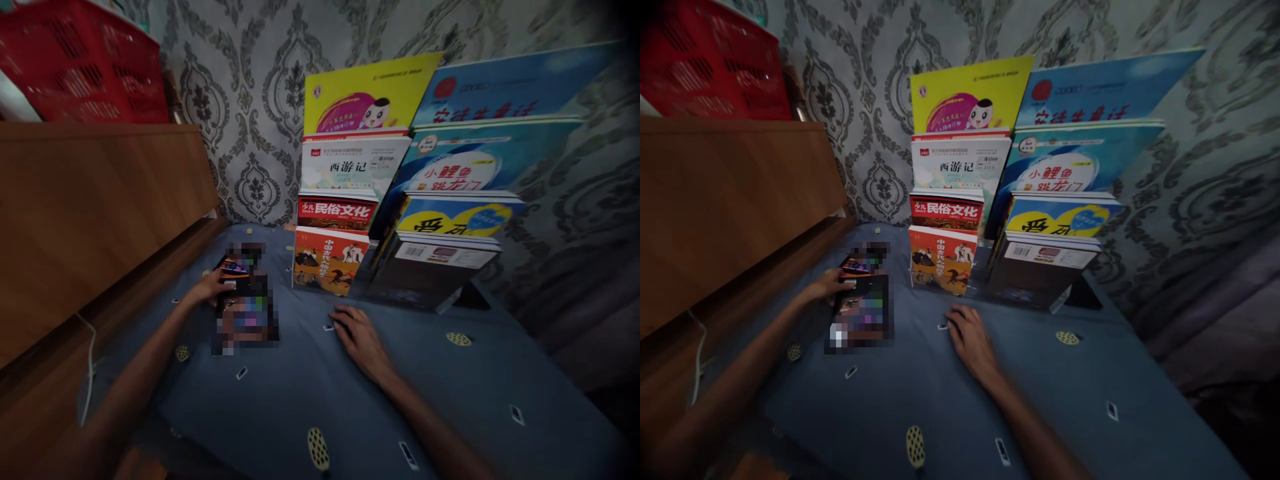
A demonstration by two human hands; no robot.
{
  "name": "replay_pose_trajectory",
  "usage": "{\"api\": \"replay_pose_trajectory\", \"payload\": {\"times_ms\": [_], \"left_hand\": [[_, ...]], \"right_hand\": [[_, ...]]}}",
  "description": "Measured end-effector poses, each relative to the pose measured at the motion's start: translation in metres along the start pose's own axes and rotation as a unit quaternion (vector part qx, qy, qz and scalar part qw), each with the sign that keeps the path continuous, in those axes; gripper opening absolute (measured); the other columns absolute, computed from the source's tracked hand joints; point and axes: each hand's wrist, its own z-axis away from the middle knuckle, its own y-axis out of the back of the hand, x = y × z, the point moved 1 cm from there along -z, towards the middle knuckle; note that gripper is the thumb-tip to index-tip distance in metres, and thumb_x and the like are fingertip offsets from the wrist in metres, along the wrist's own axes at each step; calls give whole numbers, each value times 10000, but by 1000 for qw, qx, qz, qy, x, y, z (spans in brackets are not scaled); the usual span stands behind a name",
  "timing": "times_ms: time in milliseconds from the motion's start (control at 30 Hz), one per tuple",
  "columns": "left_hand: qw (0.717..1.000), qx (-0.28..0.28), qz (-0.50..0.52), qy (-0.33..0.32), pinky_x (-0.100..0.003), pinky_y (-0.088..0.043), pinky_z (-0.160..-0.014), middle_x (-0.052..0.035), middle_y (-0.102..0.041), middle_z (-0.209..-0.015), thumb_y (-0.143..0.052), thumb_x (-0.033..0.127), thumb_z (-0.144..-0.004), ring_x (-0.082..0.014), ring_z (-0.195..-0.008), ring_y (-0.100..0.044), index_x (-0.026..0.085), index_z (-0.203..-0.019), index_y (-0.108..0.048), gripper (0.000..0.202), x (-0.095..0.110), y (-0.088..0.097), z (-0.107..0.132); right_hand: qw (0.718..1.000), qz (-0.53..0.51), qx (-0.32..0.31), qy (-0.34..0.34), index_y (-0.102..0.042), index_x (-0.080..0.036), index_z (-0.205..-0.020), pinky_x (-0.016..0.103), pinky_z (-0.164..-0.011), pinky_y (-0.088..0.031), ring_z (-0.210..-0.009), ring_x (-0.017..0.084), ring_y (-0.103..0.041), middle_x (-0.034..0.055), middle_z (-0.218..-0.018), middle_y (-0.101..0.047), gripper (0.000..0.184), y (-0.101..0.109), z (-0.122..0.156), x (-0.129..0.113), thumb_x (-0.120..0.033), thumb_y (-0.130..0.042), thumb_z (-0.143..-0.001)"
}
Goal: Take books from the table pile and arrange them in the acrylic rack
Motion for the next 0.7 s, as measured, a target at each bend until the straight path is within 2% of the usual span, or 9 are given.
{"api": "replay_pose_trajectory", "payload": {"times_ms": [67,133,200,233,300,400,467,567,700], "left_hand": [[997,32,-72,-4,-314,-577,-637,-70,-758,-895,-513,515,-918,-229,-747,-723,180,-1153,-627,424,-4,-1,12],[989,78,-125,7,-349,-570,-837,-103,-737,-1104,-415,474,-964,-259,-1014,-701,191,-1169,-640,415,-14,4,20],[983,110,-147,27,-421,-499,-1005,-123,-631,-1349,-387,428,-969,-303,-1256,-582,204,-1259,-614,431,-30,15,26],[979,120,-158,42,-468,-464,-1047,-140,-569,-1428,-376,412,-968,-330,-1318,-528,198,-1309,-589,456,-39,20,29],[972,136,-176,76,-539,-421,-1077,-196,-481,-1501,-321,368,-974,-372,-1365,-474,144,-1378,-539,512,-56,31,33],[965,144,-195,101,-495,-407,-1102,-238,-482,-1486,-261,306,-976,-350,-1375,-473,74,-1404,-505,545,-69,37,35],[961,149,-206,107,-486,-396,-1112,-242,-489,-1479,-253,305,-978,-339,-1381,-470,66,-1397,-506,544,-69,34,35],[957,157,-223,93,-539,-333,-1149,-238,-408,-1546,-289,376,-987,-352,-1447,-375,74,-1415,-483,559,-60,20,39],[963,131,-226,67,-564,-286,-1171,-232,-341,-1587,-278,496,-1000,-356,-1495,-287,72,-1465,-435,649,-46,-4,54]], "right_hand": [[1000,3,0,1,-735,-185,-1085,503,-989,-494,-1112,289,-608,143,-1187,-668,330,0,0,0,-275,-448,-949],[1000,7,2,1,-737,-180,-1083,506,-994,-488,-1113,291,-606,146,-1191,-667,336,0,0,0,-280,-445,-951],[1000,9,2,2,-737,-177,-1085,500,-989,-489,-1108,288,-607,146,-1190,-668,333,0,0,0,-273,-450,-947],[1000,8,0,4,-738,-182,-1084,496,-986,-490,-1106,285,-609,142,-1189,-669,327,0,0,0,-267,-455,-944],[1000,5,-3,7,-742,-195,-1073,494,-983,-490,-1105,282,-611,135,-1190,-672,316,0,1,1,-260,-464,-939],[1000,0,-6,6,-738,-185,-1077,482,-992,-488,-1118,280,-610,141,-1198,-670,316,0,1,1,-263,-463,-944],[1000,2,-7,5,-733,-176,-1089,473,-1000,-483,-1129,278,-606,143,-1203,-668,316,1,1,1,-259,-465,-944],[1000,6,-10,5,-728,-186,-1097,471,-1009,-475,-1143,275,-601,131,-1210,-665,310,1,1,0,-249,-468,-941],[1000,10,-15,7,-726,-190,-1103,476,-1009,-471,-1148,278,-590,128,-1221,-659,317,0,1,-1,-247,-456,-947]]}}
